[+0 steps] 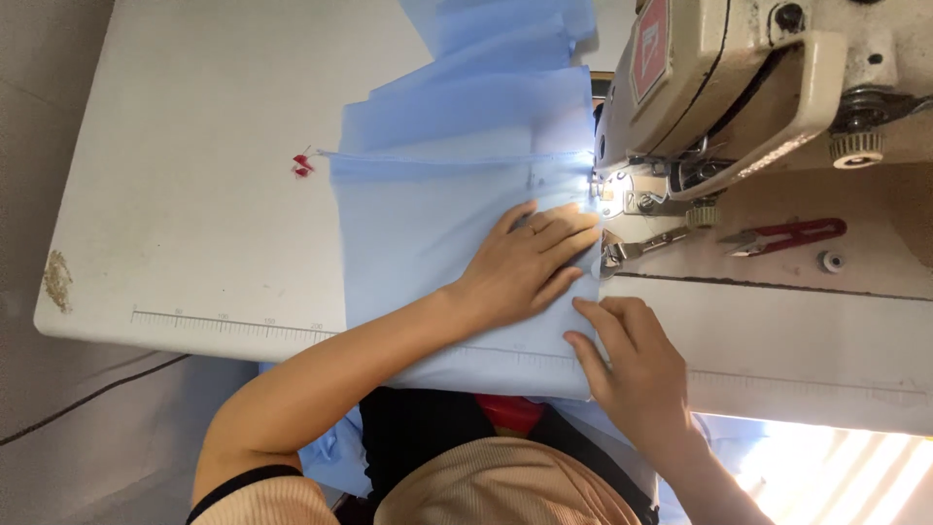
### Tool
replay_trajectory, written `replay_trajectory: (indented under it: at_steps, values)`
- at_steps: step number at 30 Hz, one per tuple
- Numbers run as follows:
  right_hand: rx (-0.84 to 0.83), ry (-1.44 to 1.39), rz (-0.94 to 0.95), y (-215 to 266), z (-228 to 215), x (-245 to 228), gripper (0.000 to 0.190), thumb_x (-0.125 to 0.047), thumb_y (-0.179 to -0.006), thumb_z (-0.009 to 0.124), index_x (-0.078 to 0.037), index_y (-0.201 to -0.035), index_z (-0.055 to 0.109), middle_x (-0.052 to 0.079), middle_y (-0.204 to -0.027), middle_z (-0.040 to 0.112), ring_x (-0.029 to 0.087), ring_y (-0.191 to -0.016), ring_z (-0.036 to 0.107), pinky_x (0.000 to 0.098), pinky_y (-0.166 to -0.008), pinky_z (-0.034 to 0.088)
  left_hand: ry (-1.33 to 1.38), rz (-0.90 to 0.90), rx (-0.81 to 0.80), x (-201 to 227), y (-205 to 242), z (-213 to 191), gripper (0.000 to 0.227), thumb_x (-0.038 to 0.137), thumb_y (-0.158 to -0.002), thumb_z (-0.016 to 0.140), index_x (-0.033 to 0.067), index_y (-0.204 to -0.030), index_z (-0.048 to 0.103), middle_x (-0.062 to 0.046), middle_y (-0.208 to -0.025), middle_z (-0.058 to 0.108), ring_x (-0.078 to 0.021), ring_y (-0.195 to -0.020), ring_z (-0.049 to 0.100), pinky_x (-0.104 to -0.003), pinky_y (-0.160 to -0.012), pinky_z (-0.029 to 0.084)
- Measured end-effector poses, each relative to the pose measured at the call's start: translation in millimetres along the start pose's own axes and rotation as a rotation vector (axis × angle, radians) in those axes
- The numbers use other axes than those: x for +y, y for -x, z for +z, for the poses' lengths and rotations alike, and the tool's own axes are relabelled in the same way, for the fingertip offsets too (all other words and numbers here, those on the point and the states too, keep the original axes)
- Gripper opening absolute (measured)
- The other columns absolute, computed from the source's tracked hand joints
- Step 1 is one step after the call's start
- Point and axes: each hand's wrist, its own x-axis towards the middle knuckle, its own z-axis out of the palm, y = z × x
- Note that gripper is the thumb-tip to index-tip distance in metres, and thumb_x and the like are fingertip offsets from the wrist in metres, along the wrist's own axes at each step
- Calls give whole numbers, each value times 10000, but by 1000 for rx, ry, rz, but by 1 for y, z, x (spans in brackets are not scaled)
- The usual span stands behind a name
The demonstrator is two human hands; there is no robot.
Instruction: Folding light blue fabric into pleats on a sewing machine table
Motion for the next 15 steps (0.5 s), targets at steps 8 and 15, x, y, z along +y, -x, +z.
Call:
replay_trajectory:
  at_steps: [8,15]
  values:
    - [77,7,-24,11,-3,12,262,-28,-983,640,-138,-1206,721,8,-1016,650,149,-839,653,270,-682,491,-162,-14,53,14,-7,2,469,364,-992,592,202,-1425,507,-16,-1405,559,-246,-1291,539,-520,-1082,398]
    - [-171,35,271,6,-39,48,269,-191,-942,649,-271,-1187,726,-89,-1039,732,110,-914,701,292,-755,497,24,107,97,57,11,-14,292,266,-1002,631,108,-1248,642,-134,-1245,594,-310,-1156,560,-531,-1112,408]
